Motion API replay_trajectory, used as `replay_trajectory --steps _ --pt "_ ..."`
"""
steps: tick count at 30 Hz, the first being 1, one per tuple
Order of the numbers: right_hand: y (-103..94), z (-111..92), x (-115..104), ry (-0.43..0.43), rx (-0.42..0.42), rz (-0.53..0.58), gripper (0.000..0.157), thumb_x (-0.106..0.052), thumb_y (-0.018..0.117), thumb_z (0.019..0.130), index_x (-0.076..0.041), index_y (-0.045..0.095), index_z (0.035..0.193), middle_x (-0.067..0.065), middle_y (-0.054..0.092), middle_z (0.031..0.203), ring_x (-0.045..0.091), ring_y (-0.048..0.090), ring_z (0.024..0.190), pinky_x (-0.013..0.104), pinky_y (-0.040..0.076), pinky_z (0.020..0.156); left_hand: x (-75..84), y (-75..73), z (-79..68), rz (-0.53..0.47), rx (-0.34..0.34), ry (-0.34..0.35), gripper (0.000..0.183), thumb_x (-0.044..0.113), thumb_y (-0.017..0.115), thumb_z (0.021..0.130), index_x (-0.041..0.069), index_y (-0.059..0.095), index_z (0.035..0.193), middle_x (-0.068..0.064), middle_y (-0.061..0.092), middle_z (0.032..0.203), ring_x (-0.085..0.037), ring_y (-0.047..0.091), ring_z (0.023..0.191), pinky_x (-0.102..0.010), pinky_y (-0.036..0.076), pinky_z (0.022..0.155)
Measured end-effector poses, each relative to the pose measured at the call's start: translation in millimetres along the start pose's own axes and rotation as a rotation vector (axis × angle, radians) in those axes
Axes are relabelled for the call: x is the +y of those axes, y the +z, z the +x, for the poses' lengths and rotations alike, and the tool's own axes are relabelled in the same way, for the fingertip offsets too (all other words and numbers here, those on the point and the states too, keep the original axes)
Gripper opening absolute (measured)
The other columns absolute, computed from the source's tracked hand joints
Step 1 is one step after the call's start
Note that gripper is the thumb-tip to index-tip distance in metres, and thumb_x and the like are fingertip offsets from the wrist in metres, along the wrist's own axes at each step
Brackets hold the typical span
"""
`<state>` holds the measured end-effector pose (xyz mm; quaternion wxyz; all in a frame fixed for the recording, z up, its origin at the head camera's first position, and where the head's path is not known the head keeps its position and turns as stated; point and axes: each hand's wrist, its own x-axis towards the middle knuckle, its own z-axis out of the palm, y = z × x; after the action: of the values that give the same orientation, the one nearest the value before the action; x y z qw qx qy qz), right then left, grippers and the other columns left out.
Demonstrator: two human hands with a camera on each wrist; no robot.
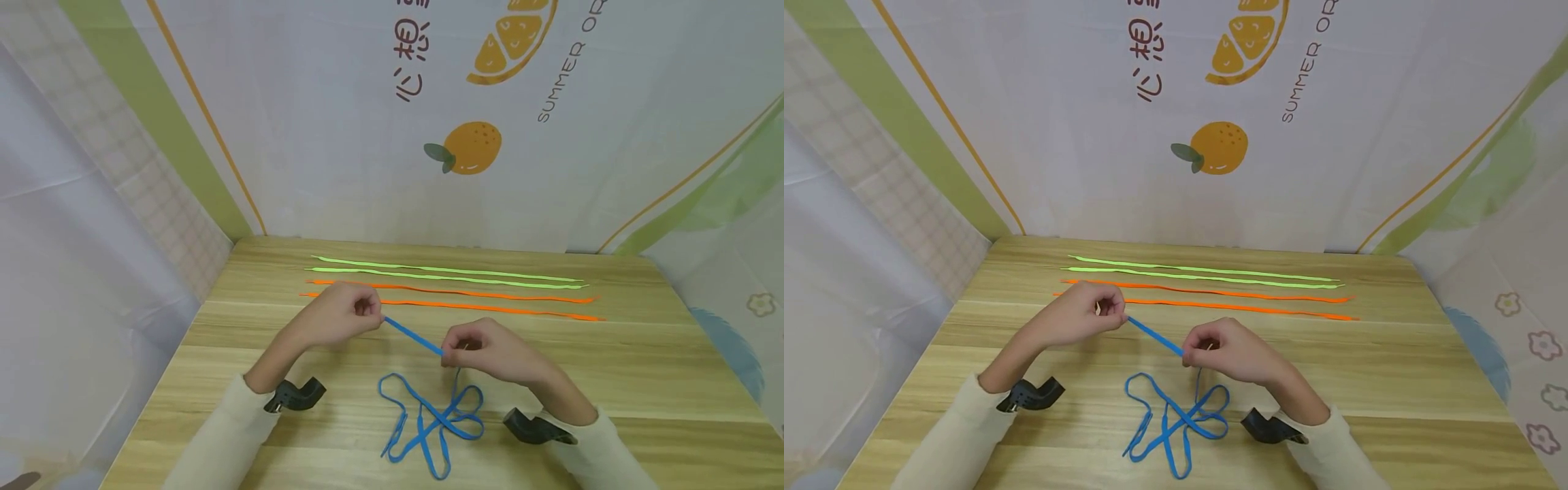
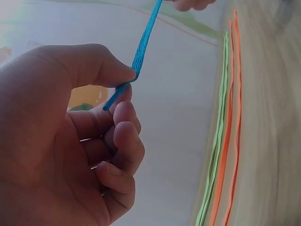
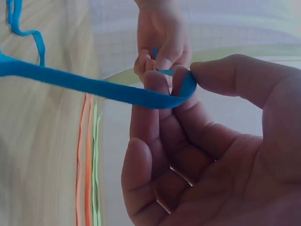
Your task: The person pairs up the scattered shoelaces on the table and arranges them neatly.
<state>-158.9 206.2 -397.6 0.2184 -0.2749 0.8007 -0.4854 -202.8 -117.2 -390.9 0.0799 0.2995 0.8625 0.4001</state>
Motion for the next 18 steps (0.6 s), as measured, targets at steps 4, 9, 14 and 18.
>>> replay_trajectory --steps 4,9,14,18 --pt "-5.5 -3.2 -1.8 -0.003 -0.001 0.004 0.014 -0.012 0.067 0.106 -0.006 0.078 0.101 0.002 0.076 0.098 0.041 0.071 0.100 0.038 0.060 0.093 -1.6 -6.2 -1.1 -0.027 0.018 0.007 0.010 0.015 0.070 0.098 0.017 0.070 0.089 0.006 0.060 0.076 -0.014 0.056 0.069 -0.030 0.046 0.065" --pt "-12.2 -7.1 -3.0 0.006 0.009 -0.013 0.014 -0.014 0.067 0.108 -0.008 0.077 0.100 0.003 0.075 0.100 0.031 0.071 0.099 0.040 0.059 0.094 -4.2 -14.2 -3.3 -0.030 0.044 0.003 0.009 0.015 0.071 0.099 0.016 0.070 0.089 0.005 0.061 0.077 -0.016 0.057 0.072 -0.031 0.047 0.067" --pt "-20.4 -11.1 -3.3 -0.003 0.028 0.001 0.016 -0.014 0.065 0.109 -0.007 0.077 0.102 0.009 0.075 0.102 0.026 0.071 0.098 0.040 0.059 0.094 -7.1 -22.8 -6.5 -0.031 0.071 -0.014 0.009 0.017 0.071 0.100 0.016 0.071 0.091 0.004 0.063 0.082 -0.019 0.060 0.079 -0.033 0.049 0.072" --pt "-28.4 -14.2 -1.6 -0.031 0.044 0.028 0.018 -0.010 0.062 0.111 -0.004 0.078 0.104 0.015 0.074 0.105 0.026 0.072 0.099 0.041 0.059 0.095 -11.1 -28.5 -8.1 -0.034 0.097 -0.025 0.009 0.016 0.072 0.100 0.016 0.071 0.091 0.004 0.064 0.084 -0.020 0.061 0.083 -0.035 0.049 0.076"
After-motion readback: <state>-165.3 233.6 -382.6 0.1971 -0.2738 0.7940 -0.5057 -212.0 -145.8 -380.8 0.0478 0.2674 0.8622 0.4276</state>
